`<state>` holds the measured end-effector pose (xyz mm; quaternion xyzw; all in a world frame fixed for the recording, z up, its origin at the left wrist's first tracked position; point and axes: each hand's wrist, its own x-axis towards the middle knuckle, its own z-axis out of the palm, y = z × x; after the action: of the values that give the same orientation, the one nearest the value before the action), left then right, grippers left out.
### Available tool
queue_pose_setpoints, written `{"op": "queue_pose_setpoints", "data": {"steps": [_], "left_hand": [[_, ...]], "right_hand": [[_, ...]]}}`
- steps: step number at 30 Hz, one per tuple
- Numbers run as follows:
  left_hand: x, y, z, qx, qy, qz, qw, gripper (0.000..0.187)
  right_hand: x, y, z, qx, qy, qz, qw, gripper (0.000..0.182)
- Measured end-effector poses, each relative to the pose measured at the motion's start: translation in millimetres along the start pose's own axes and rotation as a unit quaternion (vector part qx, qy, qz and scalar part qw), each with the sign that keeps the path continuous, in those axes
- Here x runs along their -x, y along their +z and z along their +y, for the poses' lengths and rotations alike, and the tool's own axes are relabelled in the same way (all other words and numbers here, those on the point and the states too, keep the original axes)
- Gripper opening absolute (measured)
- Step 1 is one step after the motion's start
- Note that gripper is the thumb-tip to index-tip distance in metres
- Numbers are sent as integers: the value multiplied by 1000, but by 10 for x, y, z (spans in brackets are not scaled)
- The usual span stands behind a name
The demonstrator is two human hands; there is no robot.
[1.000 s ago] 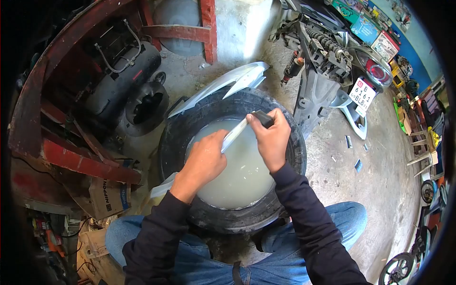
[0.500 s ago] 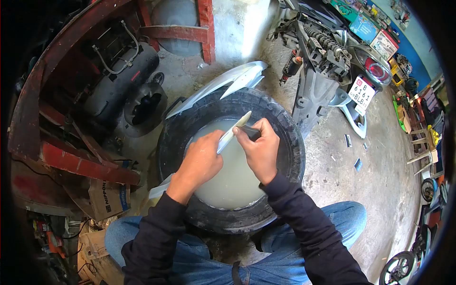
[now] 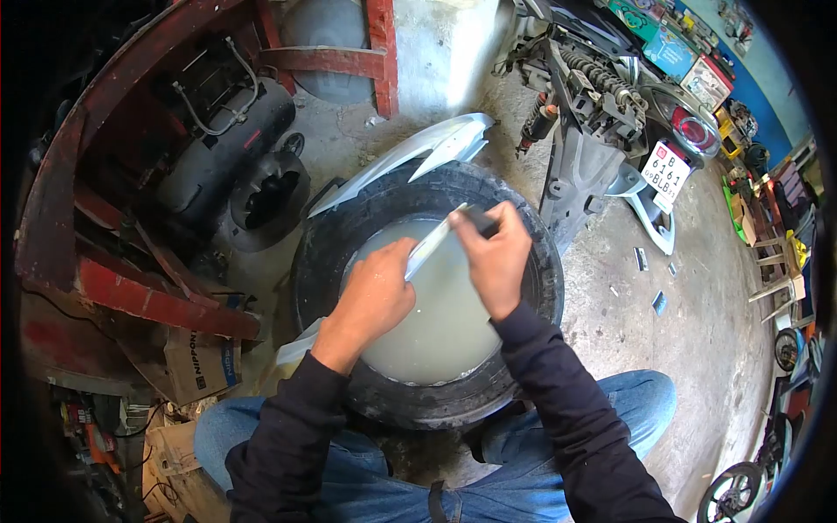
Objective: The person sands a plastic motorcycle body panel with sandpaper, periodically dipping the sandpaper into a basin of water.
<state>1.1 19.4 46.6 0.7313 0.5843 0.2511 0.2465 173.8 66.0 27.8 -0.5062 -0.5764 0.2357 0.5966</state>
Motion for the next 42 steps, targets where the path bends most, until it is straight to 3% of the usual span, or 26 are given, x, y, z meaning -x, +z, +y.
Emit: {"op": "queue_pose_setpoints", "data": {"steps": [2,4,6,8,10,12,13,14,17,19,20,22,23,25,27,28,30,32,33,35,36,37,38,40,42], "left_hand": [[21,1,-18,-3,-2,2,1000,48],[7,-17,1,4,-6,-3,1000,46],[-41,25,-55,-8,-8,-1,1000,45],[-59,87,-162,-19,-18,-2,1000,45],[-97,143,-257,-67,-40,-6,997,46],[-124,231,-365,-84,-44,-12,995,45],[-109,272,-409,-101,-47,-18,994,45],[-104,304,-420,-102,-50,-21,993,45],[-124,395,-449,-90,-48,-25,995,47],[-154,474,-507,-72,-48,-29,996,51],[-165,531,-543,-71,-47,-29,996,51],[-193,605,-597,-46,-51,-23,997,49],[-205,635,-639,-46,-51,-23,997,49],[-236,648,-673,-42,-59,-42,997,49],[-261,631,-653,-44,-74,-64,994,50],[-264,626,-635,-49,-85,-87,991,50],[-288,665,-672,-43,-88,-92,991,51],[-300,736,-716,-34,-89,-96,991,52],[-277,767,-735,-31,-74,-66,995,49],[-294,744,-734,-30,-59,-34,997,46],[-326,709,-736,-15,-68,-74,995,49],[-338,705,-763,0,-78,-114,990,53],[-337,747,-806,-1,-81,-116,990,53],[-362,915,-954,-21,-10,-45,999,54],[-426,925,-966,-8,-10,-64,998,56]], "right_hand": [[26,10,15,-35,34,-11,999,37],[142,24,70,13,-79,-38,996,37],[-50,46,246,22,-67,-13,997,35],[-168,16,379,-53,141,25,988,31],[-79,46,630,-88,185,8,979,26],[69,70,879,-129,334,-94,929,17],[154,92,1125,-114,376,-134,910,9],[225,78,1295,-61,413,-201,886,12],[498,182,2012,6,429,-230,873,20],[591,189,2643,142,386,-228,882,25],[605,150,2725,142,386,-227,883,25],[631,110,2837,299,310,-171,886,30],[639,122,2897,191,363,-147,900,30],[243,10,1787,-8,499,-183,847,28],[-36,-54,1405,-164,417,-249,858,25],[-154,-41,1146,-157,360,-269,879,22],[-324,-48,693,-114,320,-294,893,19],[-443,-28,604,3,192,-402,895,17],[-428,14,622,61,163,-380,909,18],[-367,48,825,116,153,-332,924,20],[-307,63,911,170,147,-285,932,21],[-229,52,968,158,216,-260,928,29],[-144,76,1124,157,218,-262,927,29],[54,129,1706,173,288,-206,919,33],[242,78,1926,206,321,-238,893,35]]}}
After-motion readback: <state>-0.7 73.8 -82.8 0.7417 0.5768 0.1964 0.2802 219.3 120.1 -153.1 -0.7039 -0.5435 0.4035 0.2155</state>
